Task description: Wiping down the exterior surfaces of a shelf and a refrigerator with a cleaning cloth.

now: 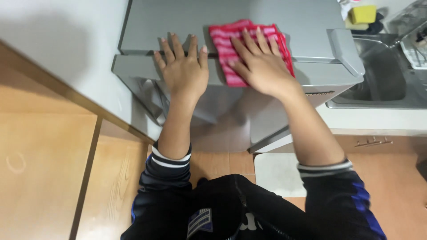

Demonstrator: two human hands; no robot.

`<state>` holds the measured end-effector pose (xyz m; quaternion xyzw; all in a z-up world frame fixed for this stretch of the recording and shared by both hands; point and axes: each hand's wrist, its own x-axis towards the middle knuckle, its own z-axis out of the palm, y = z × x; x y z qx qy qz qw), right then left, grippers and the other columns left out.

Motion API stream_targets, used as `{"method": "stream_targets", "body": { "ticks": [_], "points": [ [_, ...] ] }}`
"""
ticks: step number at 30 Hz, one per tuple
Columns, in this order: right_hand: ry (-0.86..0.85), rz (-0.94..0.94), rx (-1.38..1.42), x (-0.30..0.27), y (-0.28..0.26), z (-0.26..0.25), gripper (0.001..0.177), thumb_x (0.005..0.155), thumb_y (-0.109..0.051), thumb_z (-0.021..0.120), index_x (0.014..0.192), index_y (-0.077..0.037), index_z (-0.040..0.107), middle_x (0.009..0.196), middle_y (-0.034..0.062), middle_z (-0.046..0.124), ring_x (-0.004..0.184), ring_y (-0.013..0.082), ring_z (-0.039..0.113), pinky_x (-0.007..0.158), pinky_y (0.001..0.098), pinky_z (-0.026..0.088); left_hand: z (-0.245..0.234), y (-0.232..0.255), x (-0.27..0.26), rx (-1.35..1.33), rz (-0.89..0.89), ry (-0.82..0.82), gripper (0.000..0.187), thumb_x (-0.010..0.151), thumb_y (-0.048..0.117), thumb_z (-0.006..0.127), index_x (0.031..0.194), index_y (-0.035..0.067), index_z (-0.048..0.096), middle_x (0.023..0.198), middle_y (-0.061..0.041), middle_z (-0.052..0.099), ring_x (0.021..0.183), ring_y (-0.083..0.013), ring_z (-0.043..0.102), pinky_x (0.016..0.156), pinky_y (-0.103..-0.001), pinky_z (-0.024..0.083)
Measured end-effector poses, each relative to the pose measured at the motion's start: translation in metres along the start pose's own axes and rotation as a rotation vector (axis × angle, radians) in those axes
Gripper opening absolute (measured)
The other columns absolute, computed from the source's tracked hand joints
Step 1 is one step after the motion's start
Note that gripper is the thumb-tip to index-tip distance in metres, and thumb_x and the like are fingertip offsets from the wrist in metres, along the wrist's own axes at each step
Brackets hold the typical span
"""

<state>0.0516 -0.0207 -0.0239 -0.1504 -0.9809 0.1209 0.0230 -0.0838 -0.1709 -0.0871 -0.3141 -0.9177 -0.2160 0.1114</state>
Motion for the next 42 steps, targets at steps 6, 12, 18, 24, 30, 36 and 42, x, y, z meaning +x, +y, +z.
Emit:
{"method": "stream_targets", "body": {
  "ticks": [6, 12, 18, 24, 30, 36, 42],
  "points": [
    [-0.127, 0.277, -0.080, -0.059, 0.038, -0.022, 0.083, 0.095, -0.071, 0.002, 0.164, -0.026, 0.008, 0.173, 0.0039, 0.001, 0.157, 0.0266, -0.007, 0.123, 0.0524, -0.009, 0.004, -0.001, -0.006, 0.025, 0.060, 0.122, 0.059, 0.108, 0.050, 0.026, 0.150, 0.019, 0.054, 0.157, -0.031, 0.036, 0.147, -0.0524, 0.025, 0.115, -0.070, 0.016],
    [0.187, 0.410, -0.044, -0.079, 0.108, -0.015, 0.074, 0.107, -0.056, 0.018, 0.163, -0.009, 0.031, 0.168, 0.0195, 0.028, 0.158, 0.0306, 0.000, 0.118, 0.0627, -0.009, -0.001, 0.000, -0.007, 0.009, 0.087, 0.150, 0.055, 0.109, 0.051, 0.029, 0.149, 0.026, 0.056, 0.157, -0.028, 0.041, 0.145, -0.0576, 0.027, 0.115, -0.072, 0.013],
    [0.167, 0.214, -0.214, -0.035, 0.171, -0.016, 0.062, 0.111, -0.041, 0.026, 0.160, -0.006, 0.039, 0.163, 0.0189, 0.039, 0.156, 0.0365, 0.015, 0.117, 0.0677, 0.011, -0.003, -0.001, -0.011, 0.043, 0.111, 0.195, 0.053, 0.110, 0.048, 0.032, 0.149, 0.025, 0.060, 0.155, -0.028, 0.045, 0.143, -0.0593, 0.030, 0.113, -0.074, 0.017],
    [-0.172, 0.390, -0.165, 0.042, 0.211, -0.053, 0.069, 0.103, -0.050, 0.018, 0.166, -0.021, 0.010, 0.174, 0.0018, 0.006, 0.159, 0.0296, -0.003, 0.125, 0.0573, 0.001, -0.005, -0.002, -0.014, 0.100, 0.136, 0.309, 0.047, 0.111, 0.044, 0.040, 0.144, 0.022, 0.067, 0.150, -0.026, 0.055, 0.139, -0.0560, 0.043, 0.112, -0.070, 0.025],
    [-0.215, 0.446, -0.011, 0.093, 0.239, -0.072, 0.076, 0.100, -0.058, 0.020, 0.166, -0.026, 0.004, 0.174, -0.0006, -0.005, 0.160, 0.0243, -0.008, 0.128, 0.0432, -0.004, -0.011, 0.004, -0.011, 0.055, -0.002, 0.069, 0.059, 0.109, 0.054, 0.024, 0.153, 0.026, 0.052, 0.161, -0.019, 0.042, 0.148, -0.0506, 0.027, 0.118, -0.065, 0.013],
    [-0.204, 0.554, -0.029, 0.131, 0.211, -0.076, 0.071, 0.104, -0.056, 0.016, 0.166, -0.028, -0.003, 0.174, 0.0008, -0.011, 0.157, 0.0252, -0.014, 0.124, 0.0701, 0.008, -0.016, 0.010, -0.015, 0.091, 0.087, 0.299, 0.051, 0.112, 0.045, 0.042, 0.149, 0.016, 0.062, 0.154, -0.024, 0.051, 0.143, -0.0546, 0.037, 0.110, -0.069, 0.036],
    [-0.388, 0.118, -0.222, 0.091, 0.163, -0.068, 0.076, 0.098, -0.062, 0.001, 0.162, -0.027, -0.017, 0.169, 0.0043, -0.027, 0.155, 0.0260, -0.023, 0.128, 0.0522, -0.008, -0.020, 0.014, -0.012, 0.050, 0.043, 0.222, 0.053, 0.111, 0.043, 0.038, 0.153, 0.015, 0.056, 0.157, -0.025, 0.046, 0.145, -0.0554, 0.032, 0.114, -0.067, 0.028]
  ]
}}
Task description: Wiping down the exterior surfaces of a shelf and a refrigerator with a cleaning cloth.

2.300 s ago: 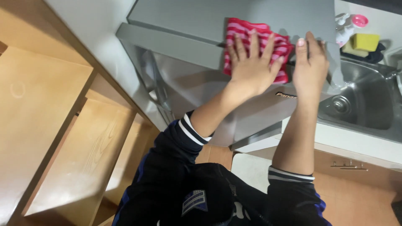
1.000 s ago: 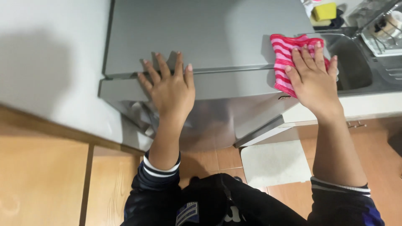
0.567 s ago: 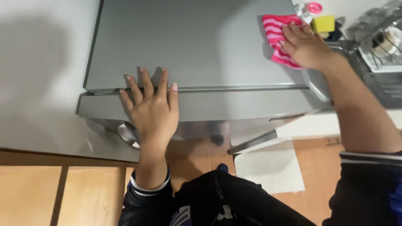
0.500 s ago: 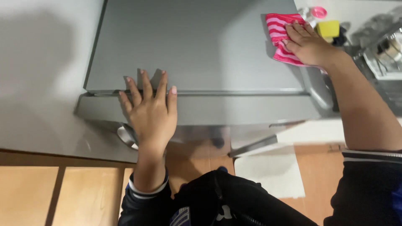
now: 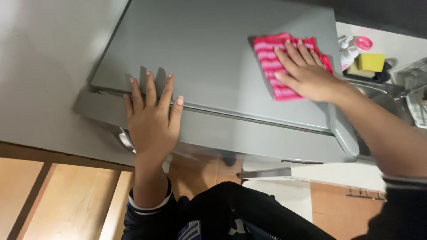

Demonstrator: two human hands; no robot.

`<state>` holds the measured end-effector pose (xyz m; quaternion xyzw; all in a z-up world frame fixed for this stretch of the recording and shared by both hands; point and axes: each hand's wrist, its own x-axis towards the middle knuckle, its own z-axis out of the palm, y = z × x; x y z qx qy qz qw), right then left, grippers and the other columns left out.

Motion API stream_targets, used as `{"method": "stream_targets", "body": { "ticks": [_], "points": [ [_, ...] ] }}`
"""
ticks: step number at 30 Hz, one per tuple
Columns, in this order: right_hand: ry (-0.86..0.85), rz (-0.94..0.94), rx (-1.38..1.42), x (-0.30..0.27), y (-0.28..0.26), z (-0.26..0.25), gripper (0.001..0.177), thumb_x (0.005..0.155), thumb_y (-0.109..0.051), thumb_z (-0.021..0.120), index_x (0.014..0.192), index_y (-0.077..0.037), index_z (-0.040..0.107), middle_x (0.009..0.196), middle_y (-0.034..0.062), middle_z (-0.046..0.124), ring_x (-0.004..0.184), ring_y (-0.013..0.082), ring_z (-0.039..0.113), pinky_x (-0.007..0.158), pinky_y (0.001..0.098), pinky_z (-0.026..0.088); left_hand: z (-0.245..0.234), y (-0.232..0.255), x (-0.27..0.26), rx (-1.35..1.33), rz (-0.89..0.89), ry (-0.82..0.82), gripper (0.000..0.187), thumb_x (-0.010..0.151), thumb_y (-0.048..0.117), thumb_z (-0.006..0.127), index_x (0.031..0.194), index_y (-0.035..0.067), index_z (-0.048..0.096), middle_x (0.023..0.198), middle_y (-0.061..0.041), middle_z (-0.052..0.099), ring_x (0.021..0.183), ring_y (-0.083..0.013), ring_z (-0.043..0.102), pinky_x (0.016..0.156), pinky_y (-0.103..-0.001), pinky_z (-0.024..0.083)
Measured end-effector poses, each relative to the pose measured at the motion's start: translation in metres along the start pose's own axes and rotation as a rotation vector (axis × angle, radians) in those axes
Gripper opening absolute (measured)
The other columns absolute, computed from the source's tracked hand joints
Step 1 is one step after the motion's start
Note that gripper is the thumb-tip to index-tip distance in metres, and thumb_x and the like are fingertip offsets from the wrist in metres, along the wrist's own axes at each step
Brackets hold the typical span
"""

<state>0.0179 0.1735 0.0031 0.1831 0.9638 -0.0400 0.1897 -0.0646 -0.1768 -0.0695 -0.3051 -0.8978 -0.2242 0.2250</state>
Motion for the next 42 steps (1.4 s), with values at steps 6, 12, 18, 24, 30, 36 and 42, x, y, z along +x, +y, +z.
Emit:
{"method": "stream_targets", "body": {
  "ticks": [6, 12, 18, 24, 30, 36, 42],
  "points": [
    [0.038, -0.036, 0.085, 0.009, 0.030, -0.010, 0.080, 0.096, -0.063, 0.020, 0.165, -0.027, 0.000, 0.174, 0.0024, -0.006, 0.158, 0.0257, -0.004, 0.126, 0.0500, 0.000, 0.001, 0.000, -0.001, 0.042, 0.023, 0.054, 0.052, 0.110, 0.043, 0.044, 0.151, 0.015, 0.059, 0.153, -0.025, 0.052, 0.141, -0.0563, 0.039, 0.110, -0.068, 0.034],
    [-0.033, 0.284, 0.079, 0.007, -0.033, -0.023, 0.084, 0.092, -0.074, 0.004, 0.164, -0.035, -0.013, 0.171, -0.0017, -0.023, 0.158, 0.0282, -0.015, 0.127, 0.0593, -0.004, 0.014, -0.008, 0.000, 0.052, -0.009, 0.016, 0.057, 0.110, 0.053, 0.033, 0.155, 0.024, 0.051, 0.158, -0.020, 0.046, 0.148, -0.0519, 0.030, 0.117, -0.066, 0.026],
    [-0.103, -0.198, -0.149, -0.058, -0.097, 0.019, 0.081, 0.100, -0.062, 0.011, 0.162, -0.021, -0.020, 0.166, 0.0132, -0.034, 0.150, 0.0359, -0.029, 0.123, 0.0557, -0.014, 0.009, -0.013, 0.000, 0.046, -0.006, -0.099, 0.061, 0.109, 0.057, 0.025, 0.159, 0.026, 0.041, 0.162, -0.018, 0.040, 0.150, -0.0485, 0.024, 0.118, -0.064, 0.021],
    [-0.024, -0.106, -0.061, -0.072, -0.057, 0.036, 0.076, 0.096, -0.065, 0.012, 0.162, -0.035, -0.009, 0.170, -0.0025, -0.026, 0.155, 0.0219, -0.021, 0.126, 0.0486, -0.012, -0.007, -0.050, -0.003, -0.476, 0.125, -0.083, 0.052, 0.113, 0.038, 0.046, 0.161, 0.022, 0.034, 0.171, -0.011, 0.024, 0.159, -0.0444, 0.012, 0.117, -0.064, 0.044],
    [0.135, 0.204, 0.168, -0.045, -0.051, 0.028, 0.083, 0.093, -0.068, 0.018, 0.165, -0.029, 0.005, 0.174, 0.0057, -0.002, 0.159, 0.0302, -0.006, 0.127, 0.0461, -0.002, -0.005, -0.097, 0.016, -0.134, 0.090, 0.366, 0.036, 0.111, 0.026, 0.053, 0.136, 0.003, 0.067, 0.141, -0.020, 0.061, 0.142, -0.0439, 0.035, 0.112, -0.059, 0.042],
    [0.297, -0.034, 0.192, -0.013, -0.168, 0.016, 0.071, 0.100, -0.043, 0.040, 0.157, -0.001, 0.033, 0.162, 0.0308, 0.029, 0.148, 0.0516, 0.024, 0.115, 0.0655, 0.020, -0.002, -0.098, 0.017, -0.051, -0.067, 0.172, 0.063, 0.112, 0.057, 0.025, 0.158, 0.020, 0.047, 0.163, -0.018, 0.038, 0.152, -0.0416, 0.022, 0.116, -0.058, 0.043],
    [0.143, -0.315, 0.037, 0.010, -0.217, 0.024, 0.080, 0.097, -0.068, 0.017, 0.165, -0.030, 0.001, 0.173, 0.0048, -0.011, 0.156, 0.0352, -0.015, 0.123, 0.0564, -0.006, 0.004, -0.099, 0.017, -0.048, -0.095, 0.078, 0.064, 0.111, 0.059, 0.021, 0.162, 0.023, 0.033, 0.163, -0.021, 0.040, 0.153, -0.0437, 0.025, 0.121, -0.057, 0.032]
  ]
}}
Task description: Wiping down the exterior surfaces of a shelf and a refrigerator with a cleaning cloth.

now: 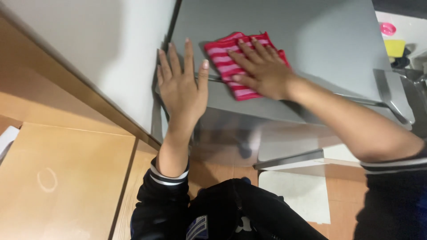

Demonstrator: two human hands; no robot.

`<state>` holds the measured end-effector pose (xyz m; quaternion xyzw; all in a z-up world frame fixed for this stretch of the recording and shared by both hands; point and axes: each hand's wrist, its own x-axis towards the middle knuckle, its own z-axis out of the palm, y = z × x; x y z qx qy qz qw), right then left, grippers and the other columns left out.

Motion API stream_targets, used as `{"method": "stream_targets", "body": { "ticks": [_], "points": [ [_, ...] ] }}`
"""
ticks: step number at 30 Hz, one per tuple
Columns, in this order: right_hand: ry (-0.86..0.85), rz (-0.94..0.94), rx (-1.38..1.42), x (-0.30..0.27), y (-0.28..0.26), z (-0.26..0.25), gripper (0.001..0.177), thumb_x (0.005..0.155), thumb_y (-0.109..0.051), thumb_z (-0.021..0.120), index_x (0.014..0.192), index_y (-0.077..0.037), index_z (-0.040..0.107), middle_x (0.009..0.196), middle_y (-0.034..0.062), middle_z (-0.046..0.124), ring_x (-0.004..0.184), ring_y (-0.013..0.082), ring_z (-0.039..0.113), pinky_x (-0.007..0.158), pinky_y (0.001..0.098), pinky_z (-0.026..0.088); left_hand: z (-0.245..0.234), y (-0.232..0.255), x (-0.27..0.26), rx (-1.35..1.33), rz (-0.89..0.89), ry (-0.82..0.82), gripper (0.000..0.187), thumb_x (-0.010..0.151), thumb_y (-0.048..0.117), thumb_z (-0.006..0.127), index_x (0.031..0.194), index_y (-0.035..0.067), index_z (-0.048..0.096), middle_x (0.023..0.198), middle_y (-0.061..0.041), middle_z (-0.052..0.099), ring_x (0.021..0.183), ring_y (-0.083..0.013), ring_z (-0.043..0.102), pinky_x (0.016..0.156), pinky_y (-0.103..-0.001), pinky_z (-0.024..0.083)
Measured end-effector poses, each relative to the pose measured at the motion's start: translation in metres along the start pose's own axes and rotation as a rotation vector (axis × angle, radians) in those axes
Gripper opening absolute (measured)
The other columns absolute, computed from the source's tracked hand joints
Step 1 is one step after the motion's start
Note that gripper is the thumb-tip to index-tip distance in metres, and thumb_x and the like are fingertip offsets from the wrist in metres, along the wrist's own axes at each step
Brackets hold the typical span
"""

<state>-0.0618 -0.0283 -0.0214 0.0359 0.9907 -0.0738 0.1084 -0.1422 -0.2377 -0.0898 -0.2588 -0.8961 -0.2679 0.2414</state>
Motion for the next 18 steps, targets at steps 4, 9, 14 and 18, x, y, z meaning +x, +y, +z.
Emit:
{"method": "stream_targets", "body": {
  "ticks": [4, 9, 14, 18],
  "points": [
    [0.241, -0.203, -0.320, 0.032, 0.186, 0.045, 0.032, 0.093, -0.031, 0.044, 0.123, -0.020, 0.041, 0.127, 0.0057, 0.035, 0.124, 0.0309, 0.032, 0.111, 0.0485, 0.026, -0.001, 0.002, -0.004, -0.019, 0.008, 0.040, 0.063, 0.111, 0.058, 0.023, 0.161, 0.022, 0.035, 0.160, -0.022, 0.045, 0.151, -0.0446, 0.036, 0.118, -0.057, 0.036],
    [0.220, 0.333, -0.065, 0.013, 0.218, -0.008, 0.076, 0.107, -0.058, 0.012, 0.164, -0.010, 0.029, 0.168, 0.0184, 0.027, 0.154, 0.0381, 0.021, 0.123, 0.0498, 0.013, 0.001, 0.006, -0.006, -0.024, 0.034, 0.137, 0.061, 0.112, 0.057, 0.021, 0.162, 0.023, 0.033, 0.161, -0.020, 0.048, 0.151, -0.0466, 0.041, 0.115, -0.057, 0.043],
    [0.086, 0.896, 0.214, 0.027, 0.125, -0.058, 0.071, 0.105, -0.053, 0.013, 0.167, -0.021, 0.001, 0.172, 0.0124, -0.009, 0.157, 0.0448, -0.006, 0.123, 0.0715, 0.002, 0.000, 0.011, -0.006, -0.002, 0.025, 0.168, 0.059, 0.111, 0.056, 0.028, 0.161, 0.025, 0.036, 0.161, -0.016, 0.048, 0.149, -0.0455, 0.045, 0.112, -0.054, 0.048],
    [0.150, 0.535, -0.042, 0.175, 0.198, 0.004, 0.086, 0.103, -0.066, 0.015, 0.162, -0.005, 0.027, 0.168, 0.0208, 0.023, 0.153, 0.0457, 0.021, 0.119, 0.0625, 0.015, 0.000, 0.010, -0.005, -0.049, 0.002, 0.174, 0.060, 0.112, 0.057, 0.023, 0.163, 0.026, 0.033, 0.165, -0.015, 0.044, 0.153, -0.0448, 0.041, 0.109, -0.054, 0.052]
  ]
}}
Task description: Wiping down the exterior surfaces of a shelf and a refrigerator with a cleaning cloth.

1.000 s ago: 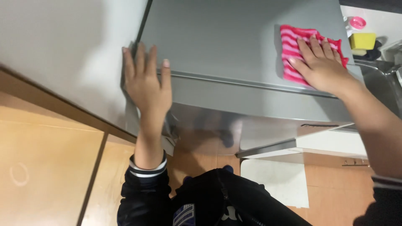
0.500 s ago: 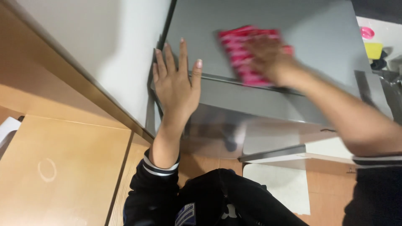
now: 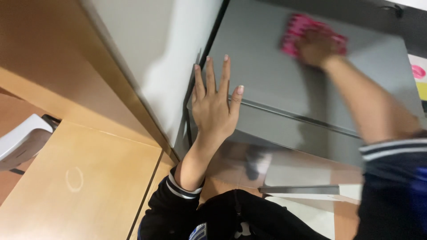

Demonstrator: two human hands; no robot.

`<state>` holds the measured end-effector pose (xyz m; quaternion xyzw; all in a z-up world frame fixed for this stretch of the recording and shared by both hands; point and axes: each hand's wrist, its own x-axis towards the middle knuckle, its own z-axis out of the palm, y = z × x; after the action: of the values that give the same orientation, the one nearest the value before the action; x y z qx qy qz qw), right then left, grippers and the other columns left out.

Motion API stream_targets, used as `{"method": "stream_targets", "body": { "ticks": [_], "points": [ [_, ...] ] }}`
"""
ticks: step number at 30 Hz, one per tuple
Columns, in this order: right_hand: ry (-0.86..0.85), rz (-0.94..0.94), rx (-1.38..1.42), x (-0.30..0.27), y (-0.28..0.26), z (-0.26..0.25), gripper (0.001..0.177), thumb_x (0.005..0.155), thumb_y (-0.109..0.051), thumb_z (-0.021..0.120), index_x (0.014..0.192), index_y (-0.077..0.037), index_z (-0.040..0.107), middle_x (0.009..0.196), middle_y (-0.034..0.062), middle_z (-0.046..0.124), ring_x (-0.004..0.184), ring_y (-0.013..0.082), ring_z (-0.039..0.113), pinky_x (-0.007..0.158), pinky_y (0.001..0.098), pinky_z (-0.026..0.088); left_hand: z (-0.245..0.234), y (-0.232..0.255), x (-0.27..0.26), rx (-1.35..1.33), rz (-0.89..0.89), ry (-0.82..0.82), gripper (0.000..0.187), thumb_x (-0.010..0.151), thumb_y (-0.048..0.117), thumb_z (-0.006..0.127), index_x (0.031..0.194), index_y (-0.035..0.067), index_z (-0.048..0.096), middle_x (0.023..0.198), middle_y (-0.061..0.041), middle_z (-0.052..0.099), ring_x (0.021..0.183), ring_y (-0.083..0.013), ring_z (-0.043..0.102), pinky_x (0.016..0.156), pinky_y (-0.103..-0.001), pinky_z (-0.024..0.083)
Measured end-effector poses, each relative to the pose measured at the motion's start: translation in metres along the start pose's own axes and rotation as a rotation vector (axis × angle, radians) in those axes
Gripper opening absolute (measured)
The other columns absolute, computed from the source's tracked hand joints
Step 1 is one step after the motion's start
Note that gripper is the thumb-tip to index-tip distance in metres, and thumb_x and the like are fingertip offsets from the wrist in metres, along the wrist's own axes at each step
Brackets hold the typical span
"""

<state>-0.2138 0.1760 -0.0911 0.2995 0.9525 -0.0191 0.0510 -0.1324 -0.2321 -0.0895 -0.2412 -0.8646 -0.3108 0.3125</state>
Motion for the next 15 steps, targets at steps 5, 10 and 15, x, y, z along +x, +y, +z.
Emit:
{"method": "stream_targets", "body": {
  "ticks": [5, 10, 15],
  "points": [
    [-0.005, -0.497, 0.116, -0.106, -0.190, -0.037, 0.082, 0.097, -0.067, 0.016, 0.162, -0.017, 0.026, 0.169, 0.0195, 0.018, 0.155, 0.0430, 0.011, 0.118, 0.0677, 0.008, 0.004, -0.002, -0.002, -0.007, -0.013, 0.044, 0.063, 0.113, 0.059, 0.016, 0.166, 0.028, 0.028, 0.173, -0.013, 0.031, 0.160, -0.0430, 0.038, 0.114, -0.048, 0.054],
    [-0.100, -0.684, 0.023, -0.195, -0.217, -0.043, 0.085, 0.098, -0.068, 0.028, 0.166, -0.023, 0.002, 0.171, 0.0177, -0.008, 0.154, 0.0467, -0.011, 0.121, 0.0661, -0.003, 0.013, -0.010, -0.001, -0.019, 0.005, 0.091, 0.071, 0.109, 0.064, 0.005, 0.168, 0.025, 0.020, 0.177, -0.012, 0.017, 0.167, -0.0335, 0.027, 0.138, -0.047, 0.035],
    [-0.087, -0.831, 0.028, -0.234, -0.139, -0.029, 0.069, 0.104, -0.054, 0.024, 0.166, -0.026, 0.010, 0.173, 0.0081, -0.003, 0.157, 0.0354, -0.008, 0.123, 0.0598, -0.001, 0.006, -0.008, -0.003, -0.002, -0.011, 0.051, 0.077, 0.105, 0.064, -0.001, 0.168, 0.024, 0.020, 0.177, -0.011, 0.018, 0.169, -0.0306, 0.024, 0.142, -0.043, 0.027]
  ]
}}
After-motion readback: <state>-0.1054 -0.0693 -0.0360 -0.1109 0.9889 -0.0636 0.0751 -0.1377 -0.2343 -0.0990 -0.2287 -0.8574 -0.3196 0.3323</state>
